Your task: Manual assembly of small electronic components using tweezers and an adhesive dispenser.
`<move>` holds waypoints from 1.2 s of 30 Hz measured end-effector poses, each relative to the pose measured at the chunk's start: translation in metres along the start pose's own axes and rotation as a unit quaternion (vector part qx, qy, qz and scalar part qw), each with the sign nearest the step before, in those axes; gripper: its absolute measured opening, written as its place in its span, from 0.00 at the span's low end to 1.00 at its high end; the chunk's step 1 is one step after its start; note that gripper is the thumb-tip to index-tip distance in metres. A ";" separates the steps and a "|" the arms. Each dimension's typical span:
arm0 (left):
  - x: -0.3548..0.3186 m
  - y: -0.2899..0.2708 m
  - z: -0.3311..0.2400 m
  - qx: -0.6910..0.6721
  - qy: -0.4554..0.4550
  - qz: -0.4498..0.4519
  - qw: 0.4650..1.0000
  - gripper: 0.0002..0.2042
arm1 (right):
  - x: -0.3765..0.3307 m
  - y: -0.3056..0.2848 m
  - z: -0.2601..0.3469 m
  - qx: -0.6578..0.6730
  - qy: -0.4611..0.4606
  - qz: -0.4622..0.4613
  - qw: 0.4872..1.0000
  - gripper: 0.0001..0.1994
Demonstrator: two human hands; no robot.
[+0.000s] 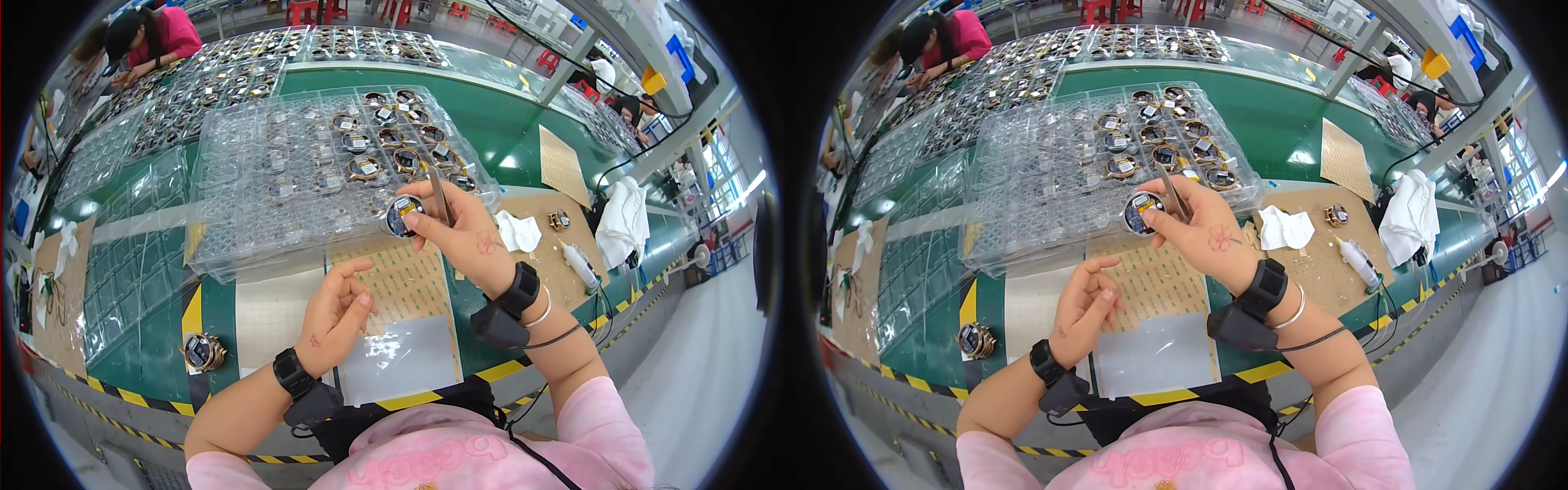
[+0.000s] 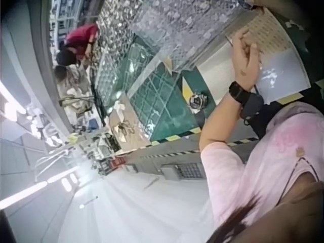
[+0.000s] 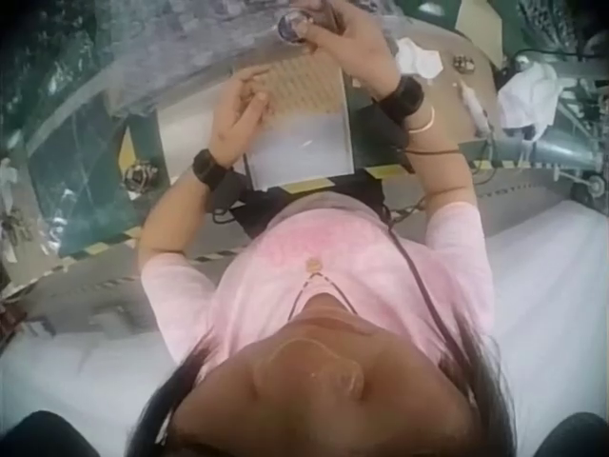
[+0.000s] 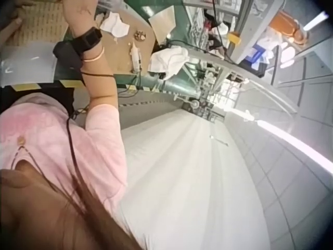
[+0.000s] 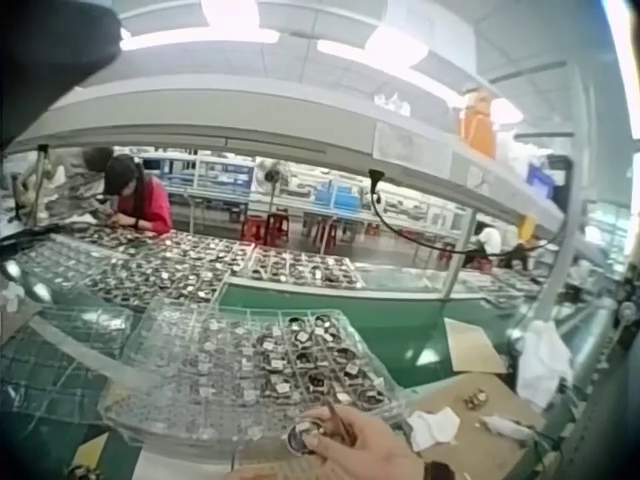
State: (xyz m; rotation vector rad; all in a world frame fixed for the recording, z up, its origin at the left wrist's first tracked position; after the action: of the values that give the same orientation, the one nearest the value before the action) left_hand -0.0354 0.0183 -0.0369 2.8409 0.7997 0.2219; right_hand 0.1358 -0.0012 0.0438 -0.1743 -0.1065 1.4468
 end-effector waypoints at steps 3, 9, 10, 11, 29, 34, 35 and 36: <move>0.003 -0.002 -0.006 -0.020 0.021 -0.018 0.999 0.18 | -0.007 0.015 -0.012 -0.003 0.018 0.020 1.000 0.15; 0.009 0.001 0.002 -0.006 -0.010 -0.019 1.000 0.13 | -0.029 0.039 -0.036 -0.027 0.090 0.040 0.995 0.16; 0.008 -0.001 0.003 -0.015 -0.018 -0.020 1.000 0.12 | -0.029 0.040 -0.036 -0.028 0.066 0.031 0.997 0.14; 0.007 -0.004 0.004 -0.024 -0.026 -0.019 0.999 0.11 | -0.029 0.041 -0.036 -0.029 0.042 0.021 0.999 0.12; 0.019 -0.005 0.022 -0.067 -0.037 -0.130 0.989 0.09 | -0.080 0.010 -0.070 0.191 0.075 -0.064 0.977 0.14; 0.008 -0.020 -0.005 -0.150 -0.001 -0.143 0.978 0.10 | -0.078 0.010 -0.068 0.185 0.033 0.006 0.982 0.06; 0.000 -0.025 -0.024 -0.142 0.025 -0.139 0.980 0.11 | -0.079 0.012 -0.069 0.219 0.029 0.008 0.975 0.06; -0.009 -0.030 -0.041 -0.132 0.039 -0.129 0.982 0.11 | -0.081 0.013 -0.069 0.253 0.025 0.009 0.967 0.05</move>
State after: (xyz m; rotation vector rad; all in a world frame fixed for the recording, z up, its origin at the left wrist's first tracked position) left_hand -0.0657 0.0445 -0.0041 2.4668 1.0562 0.3721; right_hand 0.1257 -0.0839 -0.0238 0.2076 0.3051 1.4417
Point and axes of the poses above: each hand's wrist, its own x-axis towards the middle knuckle, its own y-axis out of the palm, z = x × y, the point moved 6 cm from there along x, towards the middle knuckle, and after that the axes turned 7 degrees about z, right-handed, at the moved point
